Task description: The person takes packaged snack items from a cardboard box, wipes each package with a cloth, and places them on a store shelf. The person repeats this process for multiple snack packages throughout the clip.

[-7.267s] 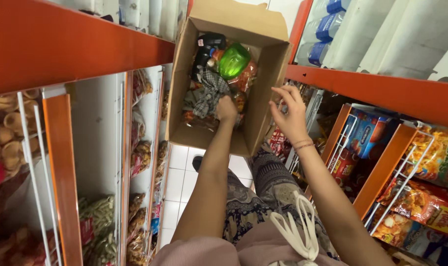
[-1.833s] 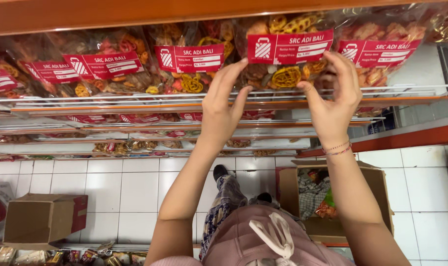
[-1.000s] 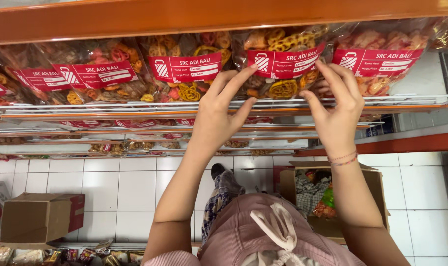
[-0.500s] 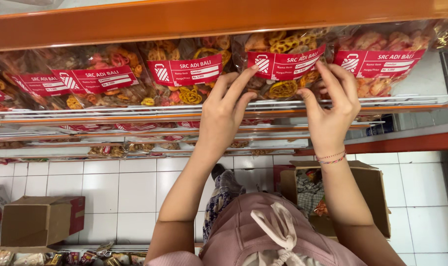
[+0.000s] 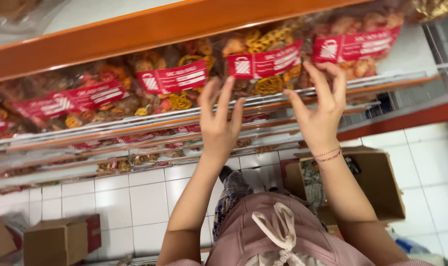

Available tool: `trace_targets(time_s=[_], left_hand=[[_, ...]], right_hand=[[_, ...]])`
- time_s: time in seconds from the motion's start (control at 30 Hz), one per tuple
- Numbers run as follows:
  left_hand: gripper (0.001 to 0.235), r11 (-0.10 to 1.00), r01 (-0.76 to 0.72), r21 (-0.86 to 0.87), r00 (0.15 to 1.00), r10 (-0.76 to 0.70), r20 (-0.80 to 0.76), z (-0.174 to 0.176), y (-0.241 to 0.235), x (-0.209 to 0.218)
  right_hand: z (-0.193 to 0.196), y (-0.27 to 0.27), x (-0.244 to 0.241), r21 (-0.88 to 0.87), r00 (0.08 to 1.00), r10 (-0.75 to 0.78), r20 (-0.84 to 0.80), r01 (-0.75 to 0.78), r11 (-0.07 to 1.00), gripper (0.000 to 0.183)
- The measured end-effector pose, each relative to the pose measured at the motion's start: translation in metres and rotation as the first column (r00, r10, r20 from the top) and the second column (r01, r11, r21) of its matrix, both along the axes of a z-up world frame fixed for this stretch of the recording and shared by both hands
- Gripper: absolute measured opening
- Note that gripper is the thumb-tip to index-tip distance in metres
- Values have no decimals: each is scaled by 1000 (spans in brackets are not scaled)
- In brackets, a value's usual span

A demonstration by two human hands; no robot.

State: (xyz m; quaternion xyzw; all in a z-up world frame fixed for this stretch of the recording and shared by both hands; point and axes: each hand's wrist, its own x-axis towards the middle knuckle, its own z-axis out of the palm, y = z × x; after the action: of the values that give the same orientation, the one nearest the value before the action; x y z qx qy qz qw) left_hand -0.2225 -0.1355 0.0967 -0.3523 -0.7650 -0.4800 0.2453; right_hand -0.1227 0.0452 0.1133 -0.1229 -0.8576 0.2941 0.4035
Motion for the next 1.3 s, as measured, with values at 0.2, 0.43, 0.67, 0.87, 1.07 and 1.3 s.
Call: trace_targets(time_s=[0.2,0.43,0.67,0.87,1.07,1.3], left_hand=[[46,995,93,31,989,-89,-115,-51,10,33],[43,858,496,-131,867,-482,124,-97,52,114],[30,600,747,-286,662,-708,245,-150,106,171],[26,379,818,-433,536,-776,334,-242,171,212],[25,86,665,-741,602,-649,465,-395,228,248],[29,-419,478,-772,766,-231,600,-550,239,227]], right_hand=[[-19,2,39,14,997,-57,-53,57,998,50],[-76,13,128,-174,971,-226,79,236,956,43],[-144,31,256,-288,825,-475,308,556,780,39],[-202,43,335,-272,718,-589,371,691,670,36],[-263,62,380,-335,633,-614,472,773,539,32],[-314,69,398,-407,635,-601,486,772,487,30]])
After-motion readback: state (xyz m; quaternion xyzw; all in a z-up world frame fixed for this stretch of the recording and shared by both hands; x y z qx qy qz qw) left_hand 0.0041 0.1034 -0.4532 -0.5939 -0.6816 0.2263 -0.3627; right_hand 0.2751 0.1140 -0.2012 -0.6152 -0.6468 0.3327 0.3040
